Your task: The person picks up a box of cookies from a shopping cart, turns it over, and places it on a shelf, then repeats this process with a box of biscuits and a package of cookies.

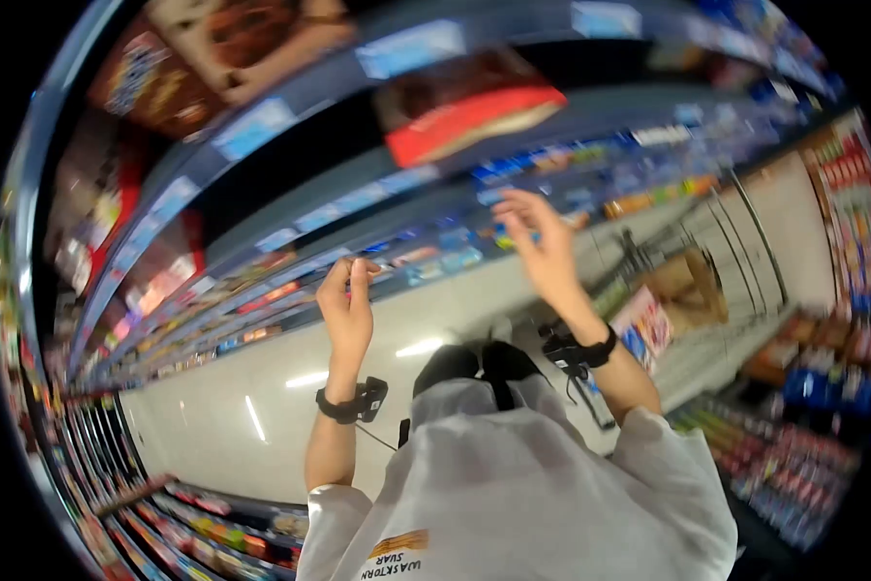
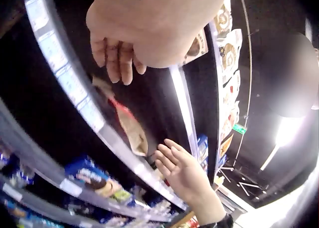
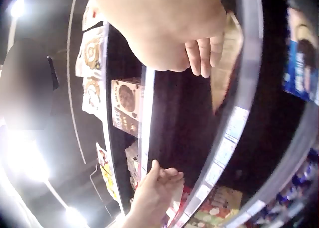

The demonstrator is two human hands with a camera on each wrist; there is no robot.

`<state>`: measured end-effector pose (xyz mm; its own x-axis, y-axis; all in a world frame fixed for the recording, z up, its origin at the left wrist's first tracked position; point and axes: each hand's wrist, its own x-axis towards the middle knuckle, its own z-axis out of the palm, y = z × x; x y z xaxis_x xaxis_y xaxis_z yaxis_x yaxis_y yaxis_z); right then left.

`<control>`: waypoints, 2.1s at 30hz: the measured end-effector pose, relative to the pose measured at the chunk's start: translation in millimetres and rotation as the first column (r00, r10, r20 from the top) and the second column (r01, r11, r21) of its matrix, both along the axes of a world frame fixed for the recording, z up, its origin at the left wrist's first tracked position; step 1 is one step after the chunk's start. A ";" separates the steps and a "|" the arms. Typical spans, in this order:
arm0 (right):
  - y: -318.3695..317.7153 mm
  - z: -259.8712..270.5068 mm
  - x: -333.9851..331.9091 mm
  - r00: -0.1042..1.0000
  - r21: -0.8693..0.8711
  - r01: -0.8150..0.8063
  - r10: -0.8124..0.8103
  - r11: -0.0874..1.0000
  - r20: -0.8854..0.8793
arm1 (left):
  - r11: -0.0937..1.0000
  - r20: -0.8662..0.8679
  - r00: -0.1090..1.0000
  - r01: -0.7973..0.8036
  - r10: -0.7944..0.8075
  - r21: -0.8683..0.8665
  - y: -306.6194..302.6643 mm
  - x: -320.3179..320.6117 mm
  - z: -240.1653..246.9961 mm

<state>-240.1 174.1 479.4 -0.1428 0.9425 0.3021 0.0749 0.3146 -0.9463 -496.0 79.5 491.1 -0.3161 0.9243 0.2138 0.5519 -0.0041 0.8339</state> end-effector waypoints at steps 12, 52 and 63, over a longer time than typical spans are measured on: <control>-298.4 -213.7 142.9 0.874 -0.472 0.295 -0.034 0.831 0.485 | 0.304 0.290 0.434 0.864 -0.853 -0.400 -119.0 128.8 -211.3; -357.9 -414.2 475.2 0.969 -0.835 0.180 -0.241 0.521 0.058 | 0.732 -0.180 0.847 0.303 -0.500 -0.610 -66.9 523.6 -464.3; -362.1 -433.1 482.1 0.873 -0.579 0.431 -0.157 0.692 0.462 | 0.852 -0.244 0.889 0.244 -0.387 -0.463 -58.3 529.3 -507.5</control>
<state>242.0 -187.9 46.3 0.2126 0.8875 -0.4089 0.4171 -0.4609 -0.7833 33.3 21.2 -16.4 0.0271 0.9853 -0.1689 0.8124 0.0768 0.5780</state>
